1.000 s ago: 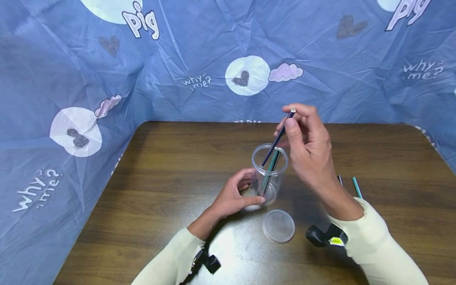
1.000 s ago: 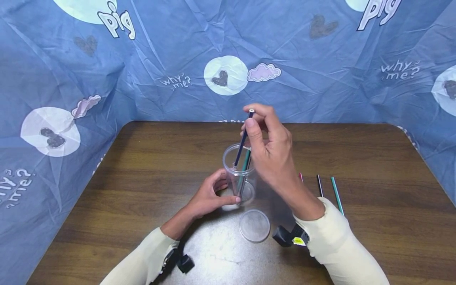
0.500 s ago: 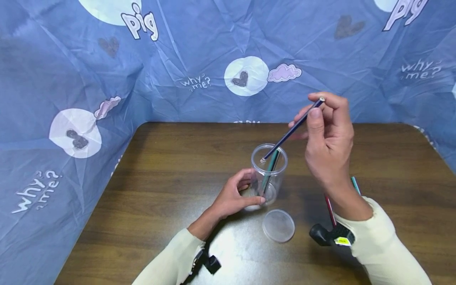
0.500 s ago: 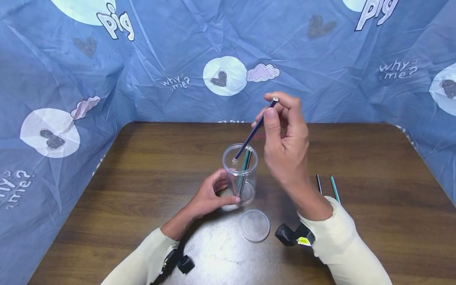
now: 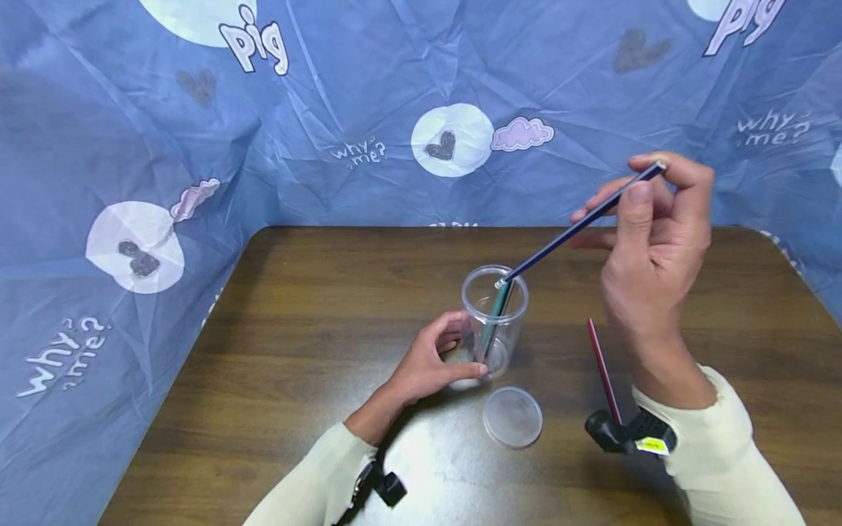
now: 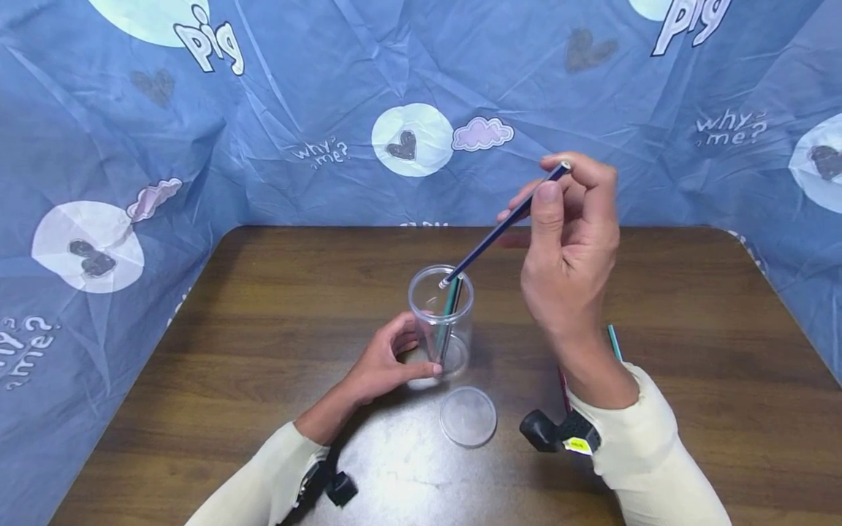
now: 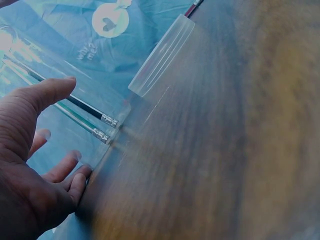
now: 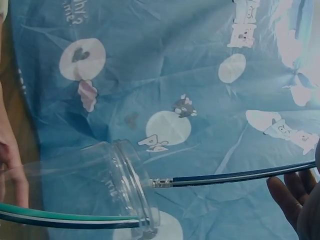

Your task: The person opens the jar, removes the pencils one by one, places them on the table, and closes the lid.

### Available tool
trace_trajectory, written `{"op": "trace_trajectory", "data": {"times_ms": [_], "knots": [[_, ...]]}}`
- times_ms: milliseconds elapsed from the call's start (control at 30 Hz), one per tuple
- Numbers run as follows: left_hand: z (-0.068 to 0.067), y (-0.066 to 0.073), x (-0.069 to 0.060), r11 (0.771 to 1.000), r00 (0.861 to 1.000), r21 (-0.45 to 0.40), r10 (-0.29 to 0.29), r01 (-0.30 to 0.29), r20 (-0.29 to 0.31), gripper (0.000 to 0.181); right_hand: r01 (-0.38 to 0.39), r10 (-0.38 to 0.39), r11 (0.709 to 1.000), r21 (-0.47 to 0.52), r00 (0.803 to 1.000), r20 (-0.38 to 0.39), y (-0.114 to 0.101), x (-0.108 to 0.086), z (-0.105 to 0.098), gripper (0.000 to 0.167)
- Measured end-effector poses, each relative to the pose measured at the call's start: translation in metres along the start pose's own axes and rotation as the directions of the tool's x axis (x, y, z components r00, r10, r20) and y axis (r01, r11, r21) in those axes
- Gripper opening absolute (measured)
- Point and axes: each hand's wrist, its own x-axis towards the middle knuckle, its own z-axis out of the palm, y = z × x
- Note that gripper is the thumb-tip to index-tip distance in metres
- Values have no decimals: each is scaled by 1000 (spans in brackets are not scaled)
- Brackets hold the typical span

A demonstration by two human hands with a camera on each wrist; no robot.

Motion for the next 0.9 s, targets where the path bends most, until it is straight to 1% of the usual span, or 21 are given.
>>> {"op": "trace_trajectory", "data": {"times_ms": [233,400,600,733,900], "knots": [[0,1,0,1000,1000,4,7,-7,-7,71,29,-29,1000,2,999,-38,-6,7,-5,12],[1,-1,0,1000,1000,-15,6,-6,-1,71,8,-7,1000,11,997,-71,-10,8,-10,13],[0,0,-1,1000,1000,-11,7,-7,-5,72,1,0,1000,19,998,-65,-10,7,-17,14],[0,0,-2,1000,1000,-12,12,-12,-7,71,-1,4,999,40,997,-79,-8,8,-22,14],[1,0,-1,1000,1000,-19,13,-13,-7,70,0,2,1000,19,997,-84,-7,8,-27,15]]}}
